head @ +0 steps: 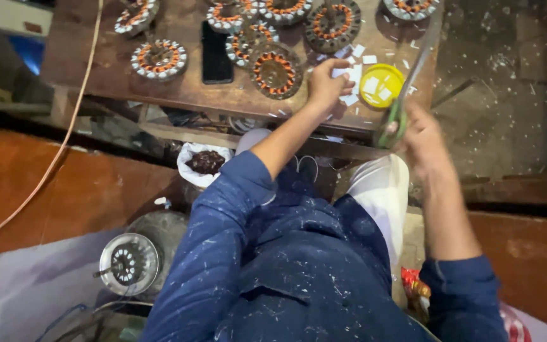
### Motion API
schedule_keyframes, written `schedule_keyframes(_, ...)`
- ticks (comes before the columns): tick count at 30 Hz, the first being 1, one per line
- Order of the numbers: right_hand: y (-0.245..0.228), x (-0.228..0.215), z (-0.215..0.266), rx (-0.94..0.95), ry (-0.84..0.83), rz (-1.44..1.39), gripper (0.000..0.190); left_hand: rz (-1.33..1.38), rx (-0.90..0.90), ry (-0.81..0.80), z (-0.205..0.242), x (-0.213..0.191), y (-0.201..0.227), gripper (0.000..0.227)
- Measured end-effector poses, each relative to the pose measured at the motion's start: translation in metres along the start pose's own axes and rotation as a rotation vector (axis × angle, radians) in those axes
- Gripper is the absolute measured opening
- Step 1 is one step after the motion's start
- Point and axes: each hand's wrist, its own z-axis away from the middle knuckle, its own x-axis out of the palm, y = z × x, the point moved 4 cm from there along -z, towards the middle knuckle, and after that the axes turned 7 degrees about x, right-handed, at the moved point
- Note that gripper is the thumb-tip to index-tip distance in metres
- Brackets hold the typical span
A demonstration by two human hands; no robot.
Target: The person assembles small circular electrical components by inserting white paper spacers into slots around copper windings. They use scissors to cut the spacers and place them one by one into the component slots, repeating the process across multiple units on a wooden workbench.
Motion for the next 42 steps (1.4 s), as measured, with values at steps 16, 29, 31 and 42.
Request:
schedule_keyframes(16,0.039,0.077,0.044,-0.329,0.159,0.493,0.089,0.169,-0.154,-0.341,0.080,-0.003,0.067,0.032)
schedule_keyframes(29,0.023,0.095,0.040,-0.330,0.069,0.399,0.076,0.190,-0.132,-0.353,0.084,-0.014,0.059,0.027)
schedule_keyframes(31,0.033,0.093,0.036,-0.277,0.072,0.353,0.074,0.185,-0.150,-0.319,0.083,-0.017,0.050,0.028)
schedule_keyframes(42,0.089,0.080,0.049,-0.063,0.156,0.367,0.077,-0.014,-0.030,-0.030,0.075,-0.060,0.018,0.026)
